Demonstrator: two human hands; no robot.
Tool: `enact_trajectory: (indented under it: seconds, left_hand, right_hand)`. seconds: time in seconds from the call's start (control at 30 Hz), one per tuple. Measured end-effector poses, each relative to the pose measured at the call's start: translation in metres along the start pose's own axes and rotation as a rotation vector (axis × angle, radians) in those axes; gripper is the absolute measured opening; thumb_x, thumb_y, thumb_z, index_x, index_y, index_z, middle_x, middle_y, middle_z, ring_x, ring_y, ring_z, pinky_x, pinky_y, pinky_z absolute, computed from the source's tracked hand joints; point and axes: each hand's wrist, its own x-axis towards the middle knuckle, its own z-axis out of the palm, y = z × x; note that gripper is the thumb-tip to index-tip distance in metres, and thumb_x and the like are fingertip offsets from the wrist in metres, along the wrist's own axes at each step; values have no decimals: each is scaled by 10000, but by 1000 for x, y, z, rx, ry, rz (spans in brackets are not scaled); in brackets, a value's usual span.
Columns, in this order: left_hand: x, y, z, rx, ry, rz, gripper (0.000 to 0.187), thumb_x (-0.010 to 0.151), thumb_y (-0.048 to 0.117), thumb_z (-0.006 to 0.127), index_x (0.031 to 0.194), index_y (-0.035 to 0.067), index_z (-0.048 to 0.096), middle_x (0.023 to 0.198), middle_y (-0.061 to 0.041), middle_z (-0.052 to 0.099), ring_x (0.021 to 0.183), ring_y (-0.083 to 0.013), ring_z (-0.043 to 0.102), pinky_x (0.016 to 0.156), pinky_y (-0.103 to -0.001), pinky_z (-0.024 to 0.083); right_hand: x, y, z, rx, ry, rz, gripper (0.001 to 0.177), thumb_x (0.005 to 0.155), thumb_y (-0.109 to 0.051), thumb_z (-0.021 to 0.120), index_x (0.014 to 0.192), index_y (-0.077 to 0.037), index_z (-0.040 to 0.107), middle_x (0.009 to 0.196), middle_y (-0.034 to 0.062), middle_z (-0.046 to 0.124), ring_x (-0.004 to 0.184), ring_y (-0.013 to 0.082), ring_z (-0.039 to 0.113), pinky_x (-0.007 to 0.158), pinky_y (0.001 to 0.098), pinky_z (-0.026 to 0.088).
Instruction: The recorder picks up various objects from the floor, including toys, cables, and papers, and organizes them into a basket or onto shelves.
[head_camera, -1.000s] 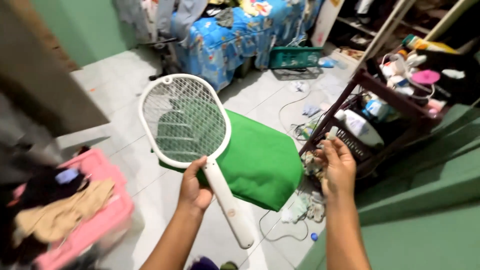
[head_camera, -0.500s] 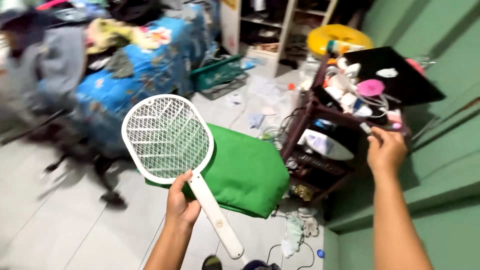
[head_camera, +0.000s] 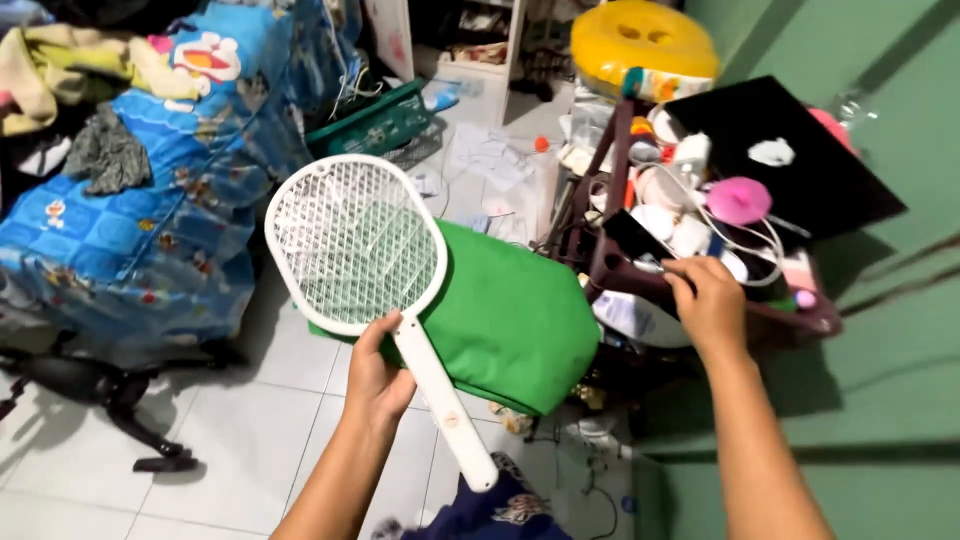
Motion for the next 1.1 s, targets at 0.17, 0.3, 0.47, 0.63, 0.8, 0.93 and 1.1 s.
enact_trajectory:
  seconds: [0.17,0.3,0.47,0.63,0.8,0.93,1.1]
  left_hand:
    - [37,2,-8,-69,-18,-2,206,876,115,674,1048,10,631,1004,-131,697,946,-295,690,901,-483,597]
    - [59,23,-2,-107,-25,-31,259,853,136,667,1055,-25,646,985,-174,711,904,-320,707,887,-494,591]
    - [107,61,-18,-145,101,42,242,861,132,700,1052,-7,648,994,-149,704,936,-309,686,909,-506,581]
    - [180,115,-45,-136,140,68,263,846,130,710,1062,-10,658,1009,-138,706,969,-291,683,935,-468,573]
    - [244,181,-62,-33,144,192,294,975,103,774,1195,-31,635,1092,-106,675,1015,-216,641,935,-388,507]
    - [258,223,-3,189,212,183,439,869,74,710,1293,59,601,1157,-83,705,1062,-222,669,942,-432,534]
    - [310,221,20,429,146,88,604,873,27,678,1431,126,468,1341,-83,608,1195,-231,612,1003,-436,510]
  right_hand:
    - [-6,1,11,-182,91,-38,112,961,-121,750,1070,-110,770,988,105,681,979,311,645,889,430,505]
    - [9,-29,40,-316,192,-40,57,1054,-165,757,1085,-130,789,979,70,689,936,272,623,881,430,482]
    - [38,-140,142,299,-154,147,185,890,-233,766,1044,-131,780,909,37,730,806,171,683,744,316,538]
    - [91,-268,209,471,-862,309,792,655,-402,917,1369,-226,625,1047,32,735,859,178,698,750,315,581]
    - [103,-309,306,661,-840,232,808,757,-266,806,1461,-136,431,1052,151,714,950,289,717,794,385,562]
    - [132,-311,354,691,-751,419,730,777,-177,728,1444,-124,436,1030,167,720,933,297,731,785,393,566]
    - [151,-291,376,818,-639,626,697,817,-140,704,1455,-108,424,1008,139,693,876,254,690,754,381,557]
